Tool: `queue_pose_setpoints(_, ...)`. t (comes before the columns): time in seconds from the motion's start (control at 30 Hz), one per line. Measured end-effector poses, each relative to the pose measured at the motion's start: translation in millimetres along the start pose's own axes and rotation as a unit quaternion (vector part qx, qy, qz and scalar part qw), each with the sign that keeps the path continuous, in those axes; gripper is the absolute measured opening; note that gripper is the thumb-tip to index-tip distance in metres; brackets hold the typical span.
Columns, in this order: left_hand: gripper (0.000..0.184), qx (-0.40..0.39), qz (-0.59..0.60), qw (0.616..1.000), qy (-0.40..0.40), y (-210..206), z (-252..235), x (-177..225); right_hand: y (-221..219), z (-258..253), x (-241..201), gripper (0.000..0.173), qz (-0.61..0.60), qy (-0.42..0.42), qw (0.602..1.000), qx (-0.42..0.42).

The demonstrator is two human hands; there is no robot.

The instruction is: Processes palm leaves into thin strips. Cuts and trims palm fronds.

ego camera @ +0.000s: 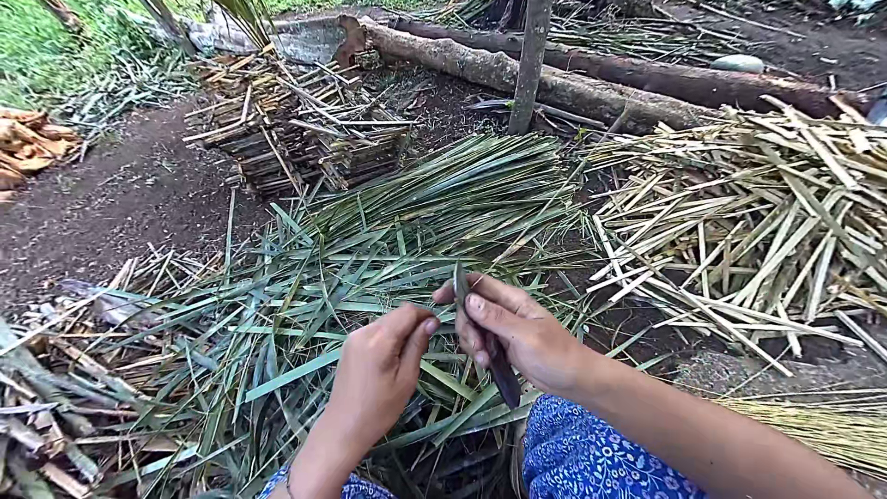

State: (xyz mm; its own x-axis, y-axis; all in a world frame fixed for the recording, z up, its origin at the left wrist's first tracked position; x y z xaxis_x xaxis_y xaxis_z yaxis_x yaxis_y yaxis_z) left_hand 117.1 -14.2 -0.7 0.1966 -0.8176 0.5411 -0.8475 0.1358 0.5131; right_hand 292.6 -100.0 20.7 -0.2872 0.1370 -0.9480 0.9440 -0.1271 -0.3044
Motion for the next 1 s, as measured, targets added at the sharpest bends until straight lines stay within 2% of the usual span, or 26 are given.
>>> queue_pose_setpoints(0.1,0.026,-0.015,-0.015,0.999,-0.024,3,2,-8,16,-2,-9,0.025,0.020,0.117,0.988,0.101)
queue_pose_setpoints(0.2,0.026,-0.010,-0.046,0.999,0.003,23,7,-35,49,1,-33,0.031,-0.007,0.217,0.949,0.229)
queue_pose_setpoints(0.27,0.026,0.009,-0.069,0.997,0.017,42,10,-55,73,5,-47,0.044,-0.029,0.247,0.917,0.311)
queue_pose_setpoints(0.33,0.026,0.025,-0.090,0.995,0.017,56,14,-66,89,7,-51,0.052,-0.052,0.244,0.903,0.350)
queue_pose_setpoints(0.43,0.025,0.033,-0.107,0.993,0.026,55,15,-58,82,8,-43,0.049,-0.020,0.189,0.938,0.290)
queue_pose_setpoints(0.5,0.026,0.028,-0.106,0.994,0.025,44,14,-44,66,9,-28,0.035,0.013,0.120,0.973,0.198)
queue_pose_setpoints(0.53,0.027,0.027,-0.100,0.994,0.020,38,13,-37,56,9,-20,0.034,0.021,0.081,0.985,0.148)
queue_pose_setpoints(0.6,0.026,0.023,-0.077,0.997,0.013,26,11,-24,37,11,-3,0.036,0.031,0.011,0.998,0.061)
queue_pose_setpoints(0.67,0.026,0.018,-0.055,0.998,0.002,16,9,-14,18,12,9,0.032,0.042,-0.033,0.998,0.020)
queue_pose_setpoints(0.73,0.026,-0.006,-0.053,0.999,0.003,12,8,-8,8,10,15,0.027,0.033,-0.039,0.998,0.033)
queue_pose_setpoints(0.8,0.026,-0.050,-0.072,0.996,0.011,15,7,-8,10,7,15,0.025,0.020,-0.007,0.997,0.078)
queue_pose_setpoints(0.93,0.024,-0.099,-0.113,0.989,0.005,29,9,-20,33,0,5,0.029,-0.012,0.074,0.982,0.174)
queue_pose_setpoints(1.0,0.023,-0.112,-0.079,0.990,0.022,35,9,-25,43,-1,-1,0.035,-0.031,0.101,0.975,0.197)
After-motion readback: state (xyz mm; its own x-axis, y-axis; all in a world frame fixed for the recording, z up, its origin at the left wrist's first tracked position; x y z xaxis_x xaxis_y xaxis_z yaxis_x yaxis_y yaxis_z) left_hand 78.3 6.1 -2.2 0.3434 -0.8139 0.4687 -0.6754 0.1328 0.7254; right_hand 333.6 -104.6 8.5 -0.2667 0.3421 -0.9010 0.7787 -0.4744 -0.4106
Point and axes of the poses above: each hand's wrist, its own z-axis away from the middle knuckle, its own y-axis out of the back of the hand, x = y × z, the point moved 1 cm from there along -z, towards the middle knuckle, and after that the axes turned 11 degrees about x, right-handed, at the moved point
